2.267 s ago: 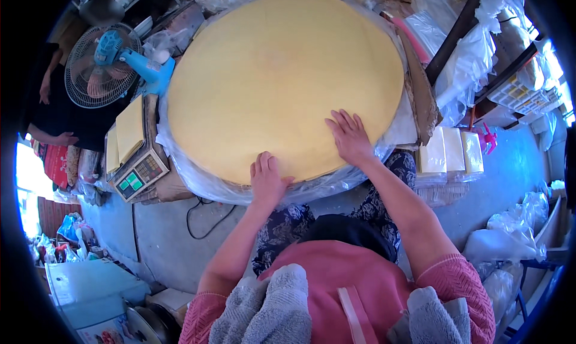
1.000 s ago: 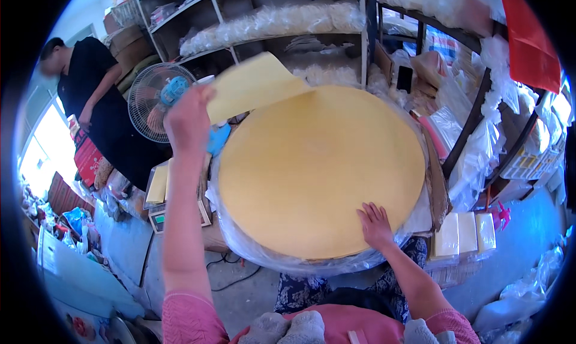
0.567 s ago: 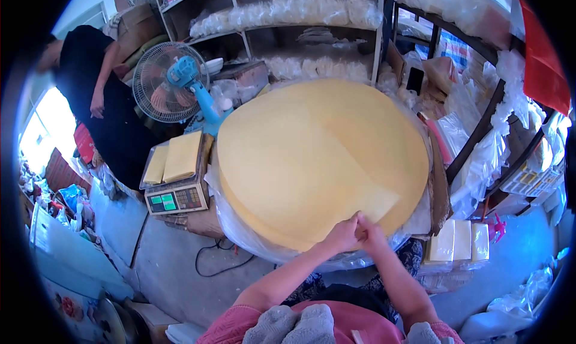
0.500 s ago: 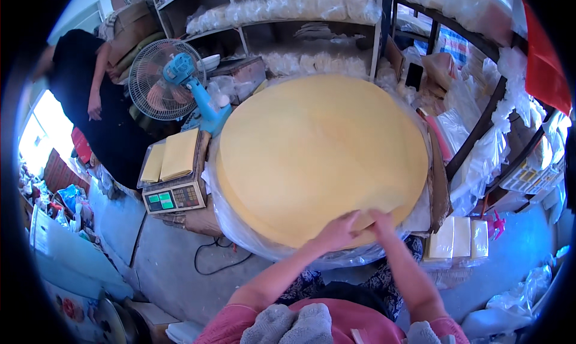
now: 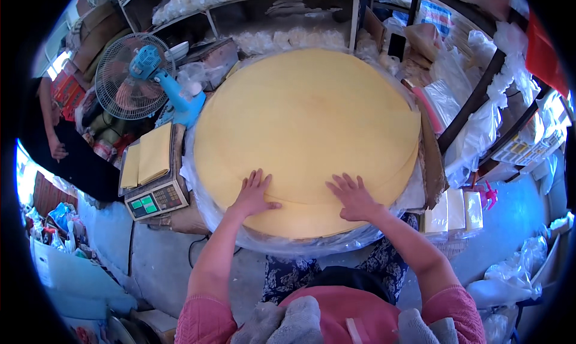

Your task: The person peels thin yellow sheets from a stack, folds them into rectangular shapes, and places them onto a scale for weighing.

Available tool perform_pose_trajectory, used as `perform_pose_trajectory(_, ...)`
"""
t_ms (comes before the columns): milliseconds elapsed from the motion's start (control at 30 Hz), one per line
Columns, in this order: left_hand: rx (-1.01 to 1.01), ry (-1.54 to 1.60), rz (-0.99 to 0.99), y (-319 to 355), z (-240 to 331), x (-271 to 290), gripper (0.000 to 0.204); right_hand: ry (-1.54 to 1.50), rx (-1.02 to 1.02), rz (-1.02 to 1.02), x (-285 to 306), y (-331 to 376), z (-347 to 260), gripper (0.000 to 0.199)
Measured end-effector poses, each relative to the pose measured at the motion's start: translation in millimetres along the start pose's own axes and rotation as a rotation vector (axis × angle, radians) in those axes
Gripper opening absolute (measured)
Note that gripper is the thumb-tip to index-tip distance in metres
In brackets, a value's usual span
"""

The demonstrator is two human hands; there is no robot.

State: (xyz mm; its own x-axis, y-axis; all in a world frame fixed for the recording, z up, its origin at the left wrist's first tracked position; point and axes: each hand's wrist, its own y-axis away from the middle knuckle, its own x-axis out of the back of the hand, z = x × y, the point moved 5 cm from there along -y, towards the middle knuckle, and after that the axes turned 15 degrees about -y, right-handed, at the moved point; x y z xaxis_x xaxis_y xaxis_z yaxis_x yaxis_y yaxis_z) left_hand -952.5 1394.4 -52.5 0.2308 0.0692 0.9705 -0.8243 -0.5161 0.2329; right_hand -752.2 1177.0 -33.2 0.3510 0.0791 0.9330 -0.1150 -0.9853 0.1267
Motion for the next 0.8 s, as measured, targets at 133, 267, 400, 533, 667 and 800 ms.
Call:
perform_pose_trajectory(133,-0.088,-0.013,0.026,14.8,7.0,-0.9,0.097,0.085,0.018,0.111,-40.5,0.5,34.0,0.063)
perform_pose_trajectory(267,-0.238,-0.004,0.106,33.0,2.5,0.5,0.081,0.138,0.105,0.328,-32.0,18.7,61.1,0.039)
perform_pose_trajectory(400,-0.200,-0.115,0.343,34.6,-43.2,-21.5,0.046,-0.166,0.129,0.547,18.5,23.5,60.8,0.020)
perform_pose_trajectory(533,0.001,0.152,0.255,16.5,-91.9,-11.5,0.022,-0.339,0.193,0.525,42.5,32.5,87.6,0.014)
perform_pose_trajectory(667,0.166,0.371,0.029,-24.1,-98.8,18.3,0.022,-0.785,-0.302,0.470,43.4,23.2,149.5,0.028)
perform_pose_trajectory(800,0.272,0.048,0.590,-61.7,-70.3,39.4,0.043,-0.639,-0.418,0.434,43.1,-17.6,173.1,0.031)
